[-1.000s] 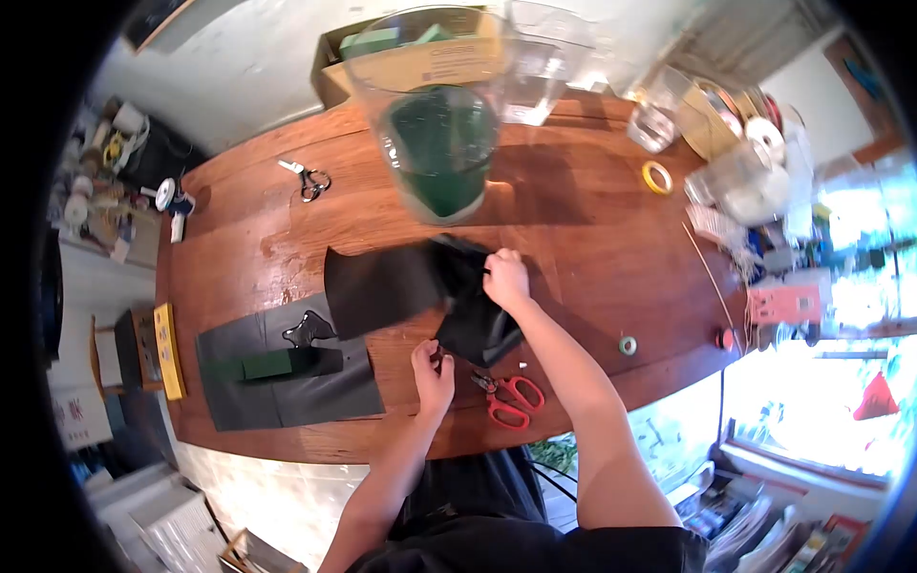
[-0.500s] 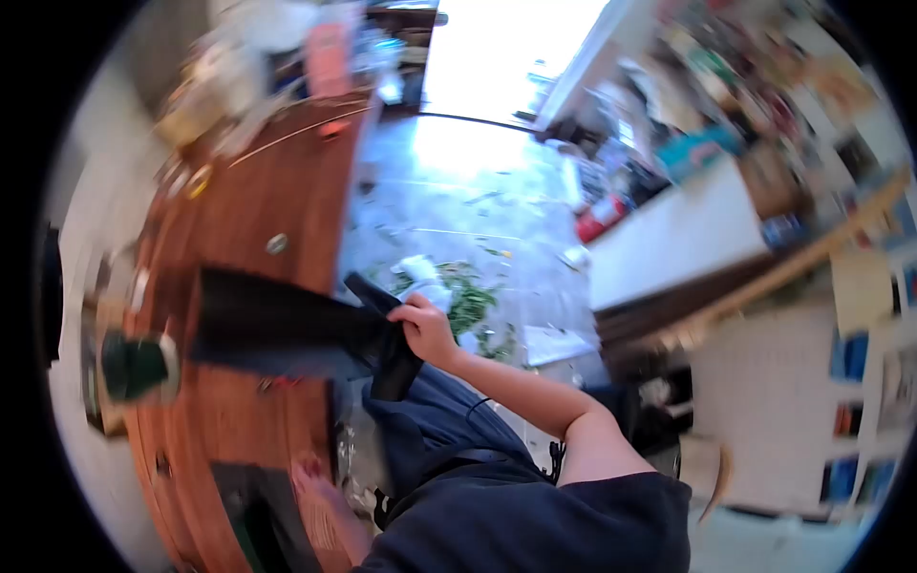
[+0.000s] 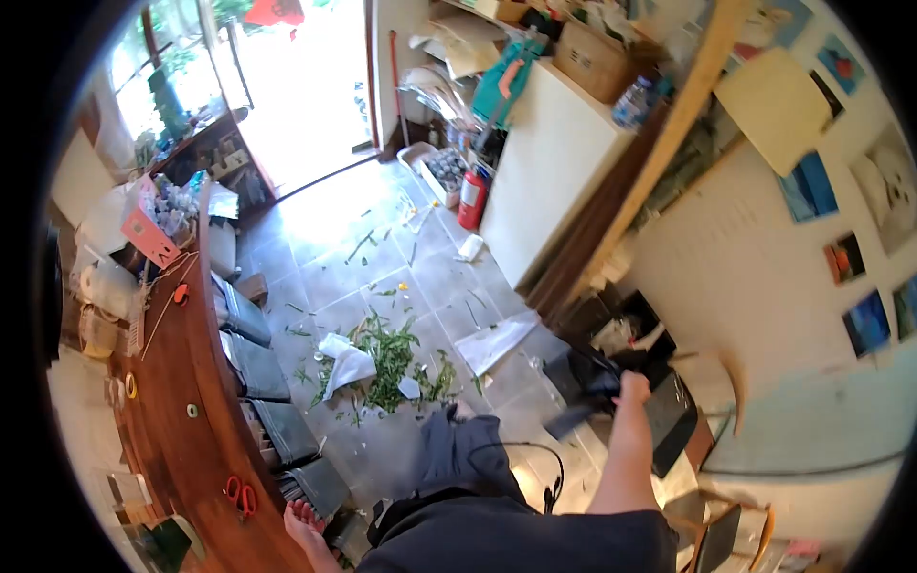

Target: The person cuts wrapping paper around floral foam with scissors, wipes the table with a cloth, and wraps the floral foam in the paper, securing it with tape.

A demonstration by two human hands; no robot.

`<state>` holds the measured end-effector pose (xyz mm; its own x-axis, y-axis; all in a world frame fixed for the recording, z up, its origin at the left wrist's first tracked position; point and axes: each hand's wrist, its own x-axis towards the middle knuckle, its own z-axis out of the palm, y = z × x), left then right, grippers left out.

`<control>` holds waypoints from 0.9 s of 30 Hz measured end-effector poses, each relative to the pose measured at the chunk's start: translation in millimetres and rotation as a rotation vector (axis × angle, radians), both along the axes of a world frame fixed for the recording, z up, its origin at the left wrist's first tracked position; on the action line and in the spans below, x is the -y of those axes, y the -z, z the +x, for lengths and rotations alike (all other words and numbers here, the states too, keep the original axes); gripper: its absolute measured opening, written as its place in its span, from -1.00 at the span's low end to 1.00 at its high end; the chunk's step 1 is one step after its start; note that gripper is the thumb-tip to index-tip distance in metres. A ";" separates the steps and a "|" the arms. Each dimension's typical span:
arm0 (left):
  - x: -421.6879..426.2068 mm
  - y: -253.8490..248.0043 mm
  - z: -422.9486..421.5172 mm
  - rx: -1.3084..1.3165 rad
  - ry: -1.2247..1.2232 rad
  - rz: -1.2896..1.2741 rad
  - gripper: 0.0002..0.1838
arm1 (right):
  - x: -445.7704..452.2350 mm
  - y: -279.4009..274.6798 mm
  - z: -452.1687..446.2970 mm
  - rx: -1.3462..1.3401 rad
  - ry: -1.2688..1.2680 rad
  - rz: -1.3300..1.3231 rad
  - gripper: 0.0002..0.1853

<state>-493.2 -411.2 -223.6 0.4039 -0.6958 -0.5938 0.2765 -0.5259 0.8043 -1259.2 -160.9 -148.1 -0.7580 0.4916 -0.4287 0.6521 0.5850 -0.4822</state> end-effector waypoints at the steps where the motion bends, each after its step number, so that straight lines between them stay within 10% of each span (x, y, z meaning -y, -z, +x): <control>1: 4.0 -1.0 -18.5 0.019 -0.009 0.008 -0.72 | -19.6 0.3 -32.4 0.094 -0.009 0.076 -0.64; 5: -2.9 1.5 -111.2 0.004 0.080 0.082 -0.76 | -119.1 88.0 -158.2 -0.089 0.005 -0.196 -0.51; 8: -15.5 -9.6 -163.7 0.039 0.174 0.140 -0.74 | -174.6 168.6 -256.1 -0.202 -0.452 -0.241 -0.49; 16: -84.5 -14.2 -173.6 0.193 -0.038 0.151 -0.79 | 79.3 174.8 -207.2 0.228 -1.161 0.629 -0.57; 21: -124.1 -43.1 -167.7 0.256 -0.266 0.222 -0.65 | 289.4 196.2 -33.0 0.101 -2.293 0.605 -0.70; 23: -136.7 -45.4 -158.1 0.201 -0.361 0.235 -0.61 | 374.0 230.3 77.5 0.027 -2.635 0.366 -0.71; 24: -143.3 -42.9 -150.3 0.150 -0.408 0.238 -0.59 | 424.7 185.7 155.0 0.482 -2.609 0.333 -0.71; 27: -151.2 -42.1 -127.8 0.144 -0.478 0.242 -0.56 | 523.6 84.3 302.5 1.321 -2.117 -0.853 -0.58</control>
